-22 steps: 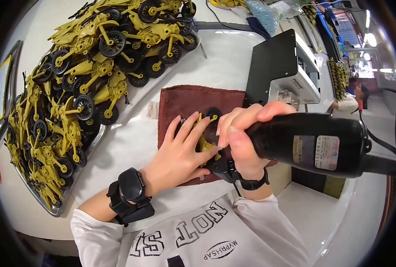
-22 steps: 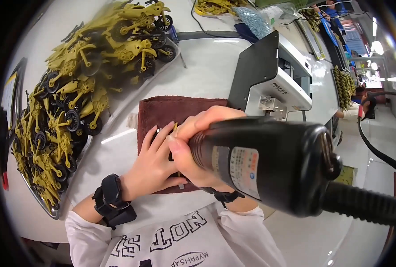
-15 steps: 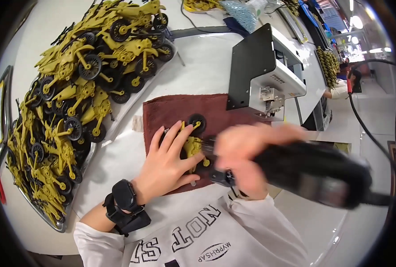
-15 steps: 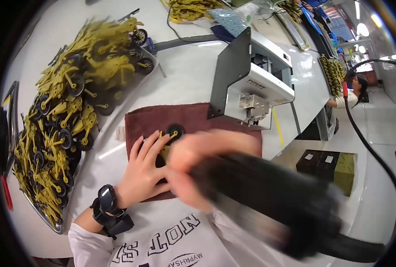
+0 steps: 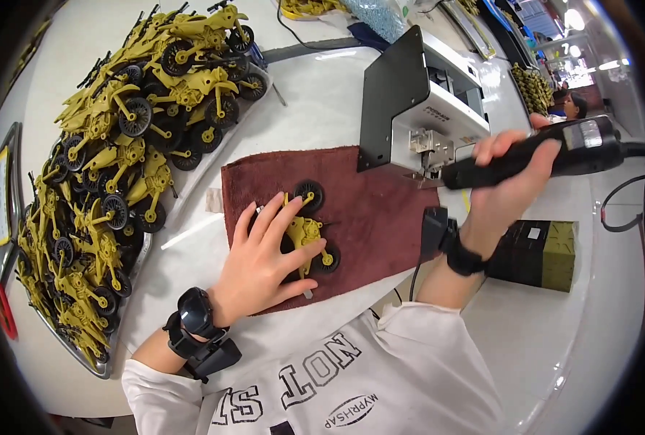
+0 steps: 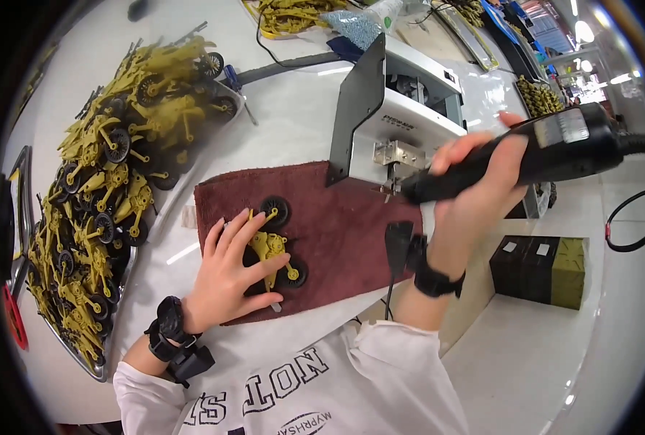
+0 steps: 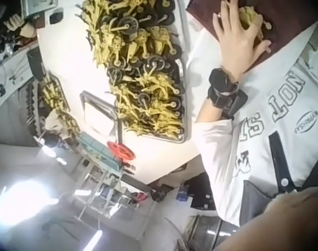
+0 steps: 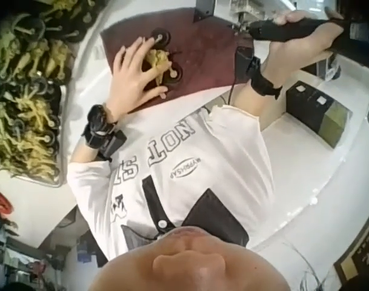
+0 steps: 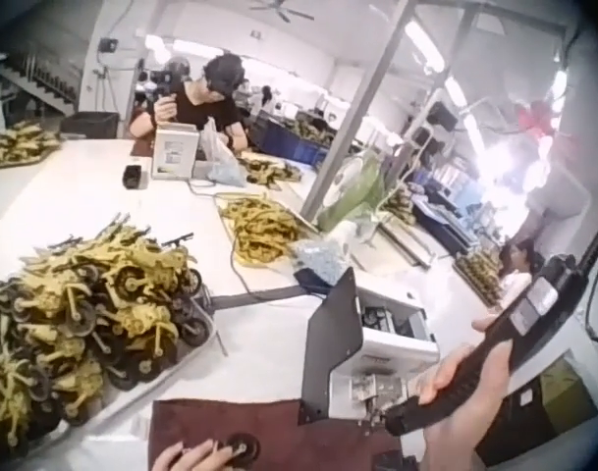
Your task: The person is using an electric screwdriver to assemble small yellow toy motorcycles on a workbench.
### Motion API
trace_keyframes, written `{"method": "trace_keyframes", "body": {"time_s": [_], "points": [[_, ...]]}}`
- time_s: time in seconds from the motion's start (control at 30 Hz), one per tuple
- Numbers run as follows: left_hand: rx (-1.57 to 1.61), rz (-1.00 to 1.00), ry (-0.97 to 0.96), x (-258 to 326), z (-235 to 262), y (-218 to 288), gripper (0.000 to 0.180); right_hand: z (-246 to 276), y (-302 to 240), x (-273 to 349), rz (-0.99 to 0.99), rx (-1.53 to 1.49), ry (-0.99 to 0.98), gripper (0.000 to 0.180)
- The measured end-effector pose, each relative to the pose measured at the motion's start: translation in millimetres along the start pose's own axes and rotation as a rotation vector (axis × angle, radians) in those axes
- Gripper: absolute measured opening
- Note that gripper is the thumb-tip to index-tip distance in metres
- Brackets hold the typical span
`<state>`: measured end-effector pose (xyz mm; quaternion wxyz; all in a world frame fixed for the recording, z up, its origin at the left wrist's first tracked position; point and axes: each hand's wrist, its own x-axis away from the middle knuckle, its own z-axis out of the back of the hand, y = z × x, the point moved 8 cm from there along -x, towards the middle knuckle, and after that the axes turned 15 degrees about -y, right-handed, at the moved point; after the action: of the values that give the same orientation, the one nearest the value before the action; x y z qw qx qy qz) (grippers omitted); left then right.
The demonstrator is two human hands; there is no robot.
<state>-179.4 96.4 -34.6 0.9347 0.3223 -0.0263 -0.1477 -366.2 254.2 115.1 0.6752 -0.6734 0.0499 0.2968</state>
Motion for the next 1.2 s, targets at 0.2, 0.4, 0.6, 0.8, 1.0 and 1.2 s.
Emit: {"method": "trace_keyframes", "body": {"time_s": [0.2,0.4,0.6,0.8,1.0,1.2], "points": [[-0.019,0.015,-0.034,-2.4,3.2,4.4,0.051,-75.2,-14.2,55.6,0.153,-0.517,-0.455,0.081],[-0.021,0.012,-0.040,-3.2,-0.1,2.2,0.054,-116.2,16.6,33.2,0.056,-0.251,-0.386,0.080],[-0.019,0.016,-0.047,0.2,1.1,1.4,0.055,-122.9,26.9,36.0,0.031,-0.261,-0.411,0.073],[-0.014,0.025,-0.056,0.6,2.3,-3.4,0.054,-130.8,46.0,38.3,0.029,-0.411,-0.401,0.054],[-0.020,0.050,-0.046,-10.4,7.7,1.6,0.079,-127.3,44.7,40.5,0.005,-0.375,-0.377,0.056],[-0.113,0.113,-0.017,-4.6,3.5,3.2,0.084,-107.1,12.1,64.6,0.260,-0.420,-0.312,0.052]]}}
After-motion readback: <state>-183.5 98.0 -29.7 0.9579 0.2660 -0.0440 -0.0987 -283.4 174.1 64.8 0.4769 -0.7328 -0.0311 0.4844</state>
